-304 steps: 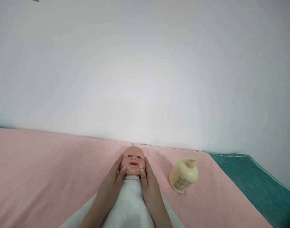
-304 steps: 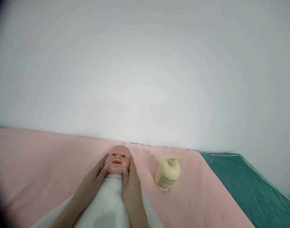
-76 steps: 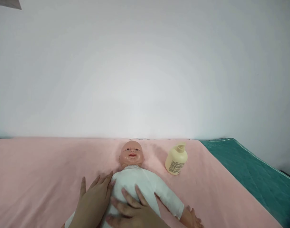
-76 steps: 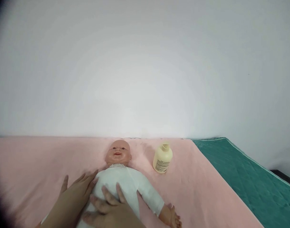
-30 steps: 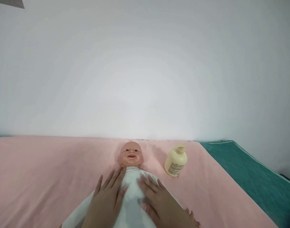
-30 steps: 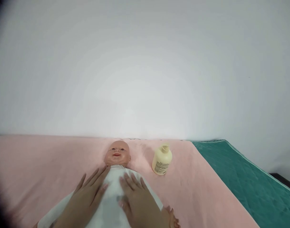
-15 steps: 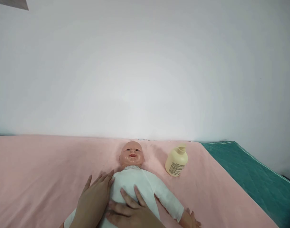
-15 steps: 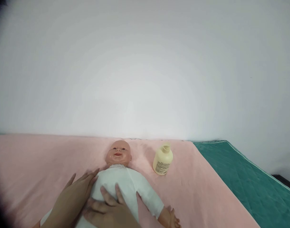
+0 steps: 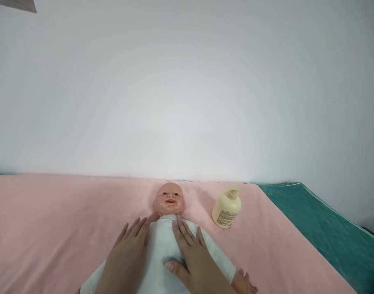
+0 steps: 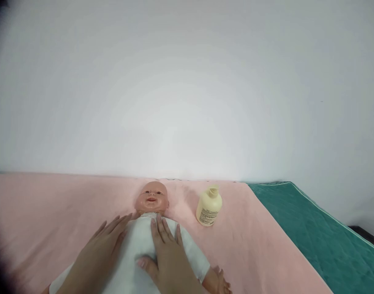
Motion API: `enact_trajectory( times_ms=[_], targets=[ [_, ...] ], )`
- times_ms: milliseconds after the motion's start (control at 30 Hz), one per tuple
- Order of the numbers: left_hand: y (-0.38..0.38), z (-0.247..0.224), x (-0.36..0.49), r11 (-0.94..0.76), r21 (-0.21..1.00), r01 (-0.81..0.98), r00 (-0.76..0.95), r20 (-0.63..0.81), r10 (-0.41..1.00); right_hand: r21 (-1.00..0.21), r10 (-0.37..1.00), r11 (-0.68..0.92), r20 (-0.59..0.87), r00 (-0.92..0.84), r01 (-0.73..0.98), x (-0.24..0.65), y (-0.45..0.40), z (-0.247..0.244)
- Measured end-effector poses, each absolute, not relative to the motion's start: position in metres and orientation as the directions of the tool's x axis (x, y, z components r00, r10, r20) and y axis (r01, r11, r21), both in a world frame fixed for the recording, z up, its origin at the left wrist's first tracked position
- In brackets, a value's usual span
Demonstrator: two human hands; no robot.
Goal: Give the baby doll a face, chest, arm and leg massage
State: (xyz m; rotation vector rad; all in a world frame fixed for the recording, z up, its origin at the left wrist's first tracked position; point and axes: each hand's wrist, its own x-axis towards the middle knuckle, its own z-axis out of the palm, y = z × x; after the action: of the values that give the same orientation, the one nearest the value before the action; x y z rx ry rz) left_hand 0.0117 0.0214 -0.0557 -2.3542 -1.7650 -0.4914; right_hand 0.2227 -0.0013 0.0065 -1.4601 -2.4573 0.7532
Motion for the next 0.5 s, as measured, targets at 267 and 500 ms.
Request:
enact_trajectory(
  times_ms=[267,500],
  targets=[
    [0.006,-0.013,0.030,-0.771,0.172,0.613,0.674,0.397,0.624,-0.494,0.899,0.334,-0.088,-0.428,0.803,0.243,0.001,0.008],
    [0.007,-0.030,0.054,-0.876,0.347,0.335,0.857,0.274,0.437,-0.524,0.974,0.213,0.049,-0.220,0.825,0.249,0.007,0.003]
  ],
)
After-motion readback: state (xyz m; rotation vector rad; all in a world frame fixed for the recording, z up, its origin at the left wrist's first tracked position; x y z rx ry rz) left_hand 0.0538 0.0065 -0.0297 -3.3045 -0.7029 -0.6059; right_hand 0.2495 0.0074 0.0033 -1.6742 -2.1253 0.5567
